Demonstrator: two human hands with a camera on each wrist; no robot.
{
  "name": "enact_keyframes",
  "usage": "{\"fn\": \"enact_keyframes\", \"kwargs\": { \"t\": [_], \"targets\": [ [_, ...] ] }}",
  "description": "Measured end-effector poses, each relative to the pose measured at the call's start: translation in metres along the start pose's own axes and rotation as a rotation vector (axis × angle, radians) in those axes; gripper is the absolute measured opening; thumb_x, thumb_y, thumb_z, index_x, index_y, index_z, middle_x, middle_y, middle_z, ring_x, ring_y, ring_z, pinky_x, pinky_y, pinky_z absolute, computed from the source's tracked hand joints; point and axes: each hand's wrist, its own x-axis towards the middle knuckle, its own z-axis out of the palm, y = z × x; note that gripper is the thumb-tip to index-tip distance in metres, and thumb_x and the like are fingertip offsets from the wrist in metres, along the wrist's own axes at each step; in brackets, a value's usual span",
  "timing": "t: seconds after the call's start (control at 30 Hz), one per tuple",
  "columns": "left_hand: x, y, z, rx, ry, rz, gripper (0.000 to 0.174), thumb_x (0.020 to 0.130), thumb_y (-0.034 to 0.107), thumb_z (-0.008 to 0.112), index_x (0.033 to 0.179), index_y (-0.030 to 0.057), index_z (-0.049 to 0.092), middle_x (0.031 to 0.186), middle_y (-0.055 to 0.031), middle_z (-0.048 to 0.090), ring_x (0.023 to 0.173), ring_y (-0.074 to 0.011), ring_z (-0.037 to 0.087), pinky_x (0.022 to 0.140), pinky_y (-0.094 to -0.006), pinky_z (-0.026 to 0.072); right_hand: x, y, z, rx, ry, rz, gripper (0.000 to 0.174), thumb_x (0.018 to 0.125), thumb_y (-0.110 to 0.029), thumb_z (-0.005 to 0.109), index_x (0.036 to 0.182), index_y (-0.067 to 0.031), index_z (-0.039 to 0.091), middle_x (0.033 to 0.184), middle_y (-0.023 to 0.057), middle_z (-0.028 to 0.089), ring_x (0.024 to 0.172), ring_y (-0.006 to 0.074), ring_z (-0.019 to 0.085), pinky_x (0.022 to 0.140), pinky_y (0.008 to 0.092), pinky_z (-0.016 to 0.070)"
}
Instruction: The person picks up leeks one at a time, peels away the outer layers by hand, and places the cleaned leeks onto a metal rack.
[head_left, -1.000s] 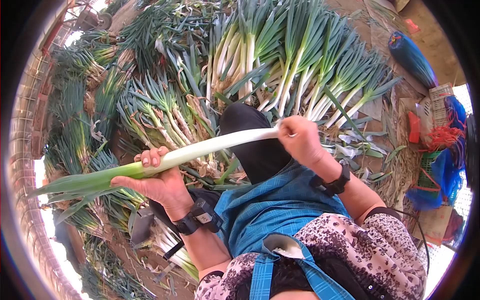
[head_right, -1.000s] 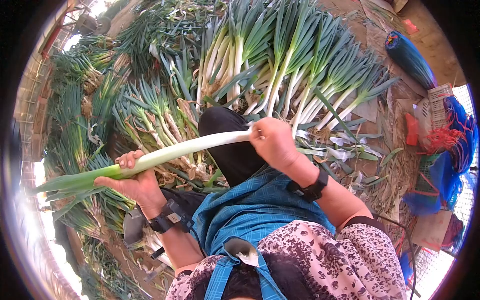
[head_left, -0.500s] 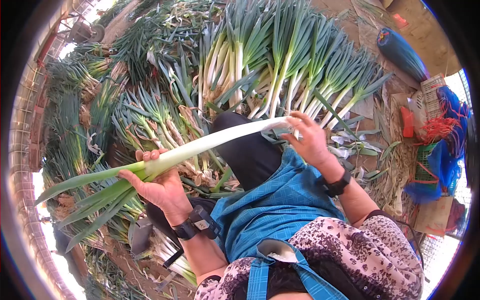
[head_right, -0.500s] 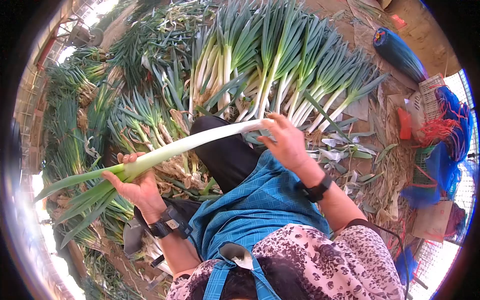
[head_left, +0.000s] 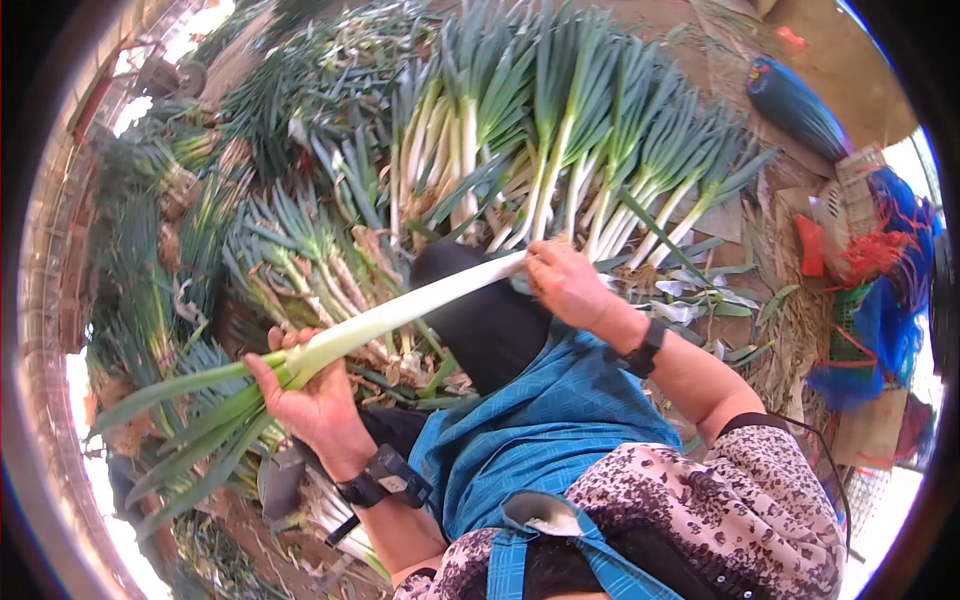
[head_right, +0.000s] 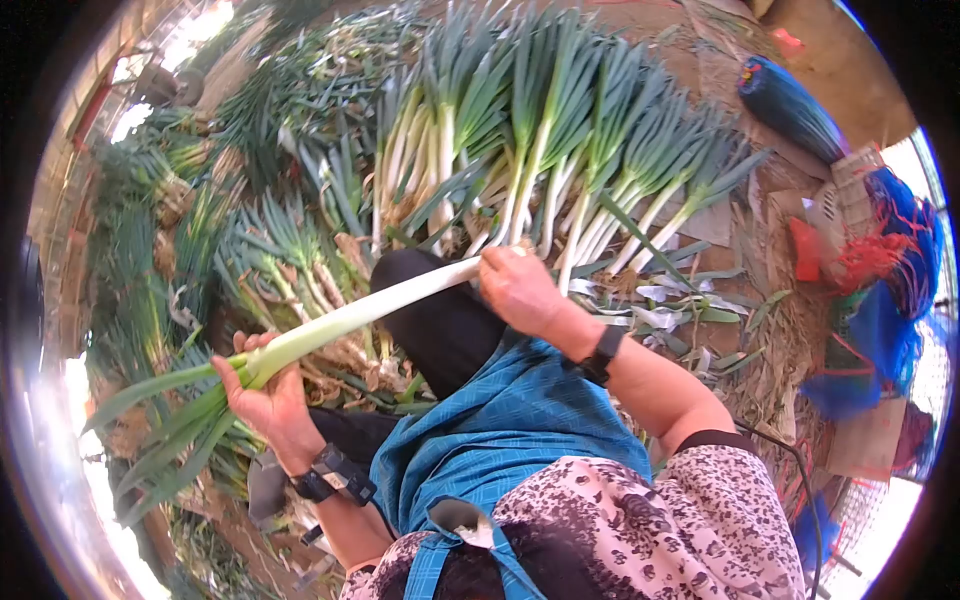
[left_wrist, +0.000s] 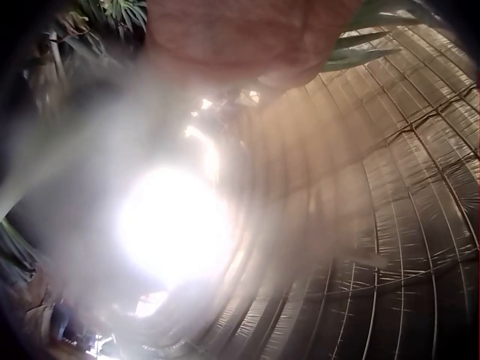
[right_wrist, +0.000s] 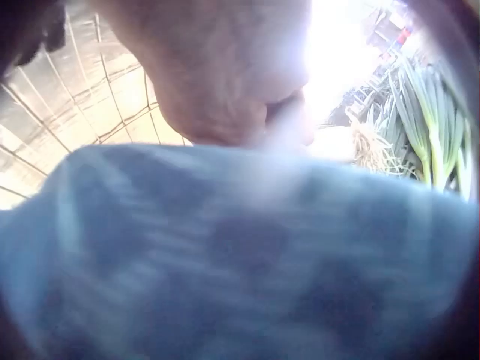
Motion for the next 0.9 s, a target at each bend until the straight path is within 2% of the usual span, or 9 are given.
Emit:
{"fn": "enact_keyframes", "kwargs": {
  "t": [0.17,0.3,0.37,0.47,0.57,0.63,0.73,0.83,0.9],
  "targets": [
    [0.003,0.011,-0.008,0.037,0.014,0.058,0.033,0.086,0.029,0.065,0.094,-0.0015,0.053,0.080,-0.0085,0.049,0.082,-0.0224,0.049,0.083,-0.0385,0.0432,-0.003,0.017,0.011,0.195,0.230,0.168,0.010,0.071,-0.005,0.063,0.079,-0.0020,0.058,0.082,0.0136,0.059,0.074,0.0300,0.060,0.065,0.0383,0.0499],
    [0.000,0.056,-0.021,0.030,-0.010,0.128,0.032,0.089,0.028,0.061,0.095,-0.0015,0.051,0.082,-0.0096,0.049,0.082,-0.0234,0.049,0.082,-0.0382,0.0439,-0.058,0.085,-0.005,0.111,0.393,0.916,0.008,0.070,-0.009,0.063,0.068,-0.0015,0.060,0.065,0.0176,0.060,0.062,0.0312,0.061,0.059,0.0373,0.0484],
    [-0.001,0.106,-0.048,-0.040,-0.033,0.190,0.034,0.090,0.029,0.059,0.096,-0.0022,0.048,0.086,-0.0118,0.050,0.085,-0.0253,0.051,0.085,-0.0414,0.0454,-0.121,0.139,0.014,-0.167,0.322,0.956,0.017,0.073,-0.016,0.063,0.069,0.0003,0.065,0.060,0.0187,0.060,0.056,0.0295,0.061,0.057,0.0393,0.0479],
    [-0.026,0.178,-0.086,0.535,0.199,0.584,0.037,0.090,0.031,0.057,0.097,-0.0031,0.046,0.089,-0.0133,0.050,0.093,-0.0276,0.051,0.096,-0.0468,0.0424,-0.175,0.155,0.016,-0.198,-0.047,1.018,0.043,0.072,-0.043,0.063,0.070,0.0003,0.067,0.063,0.0214,0.060,0.055,0.0323,0.058,0.054,0.0440,0.0433],
    [-0.099,0.253,-0.116,0.018,0.193,0.516,0.036,0.093,0.033,0.046,0.096,-0.0025,0.051,0.091,-0.0142,0.056,0.090,-0.0284,0.055,0.090,-0.0432,0.0448,-0.208,0.151,0.045,0.151,-0.217,1.238,0.040,0.074,-0.040,0.066,0.065,-0.0016,0.064,0.052,0.0082,0.055,0.048,0.0184,0.052,0.047,0.0369,0.0417],
    [-0.146,0.288,-0.146,0.189,0.644,0.770,0.064,0.090,0.062,0.036,0.107,0.0031,0.055,0.094,-0.0092,0.066,0.096,-0.0260,0.054,0.091,-0.0505,0.0387,-0.257,0.182,0.081,0.079,-0.337,1.034,0.034,0.078,-0.033,0.066,0.066,-0.0008,0.064,0.054,0.0084,0.057,0.051,0.0201,0.057,0.051,0.0380,0.0466],
    [-0.222,0.311,-0.202,0.089,0.939,0.986,0.071,0.087,0.069,0.033,0.112,0.0046,0.053,0.114,-0.0089,0.061,0.114,-0.0286,0.050,0.104,-0.0514,0.0305,-0.268,0.181,0.095,0.052,-0.471,1.022,0.034,0.077,-0.034,0.065,0.067,-0.0011,0.065,0.055,0.0096,0.057,0.052,0.0213,0.057,0.052,0.0388,0.0468],
    [-0.302,0.300,-0.275,0.224,1.173,0.944,0.066,0.087,0.061,0.039,0.112,0.0019,0.054,0.114,-0.0119,0.060,0.111,-0.0298,0.052,0.102,-0.0486,0.0328,-0.254,0.183,0.117,0.051,-0.517,0.997,0.035,0.077,-0.035,0.065,0.067,-0.0013,0.065,0.055,0.0108,0.058,0.053,0.0226,0.057,0.054,0.0396,0.0470],
    [-0.349,0.281,-0.323,0.707,1.400,0.617,0.061,0.087,0.056,0.041,0.111,0.0010,0.055,0.112,-0.0134,0.060,0.108,-0.0305,0.053,0.099,-0.0471,0.0352,-0.239,0.192,0.132,0.046,-0.533,0.925,0.035,0.077,-0.035,0.064,0.068,-0.0015,0.066,0.056,0.0116,0.058,0.054,0.0235,0.058,0.055,0.0401,0.0472]
  ]
}}
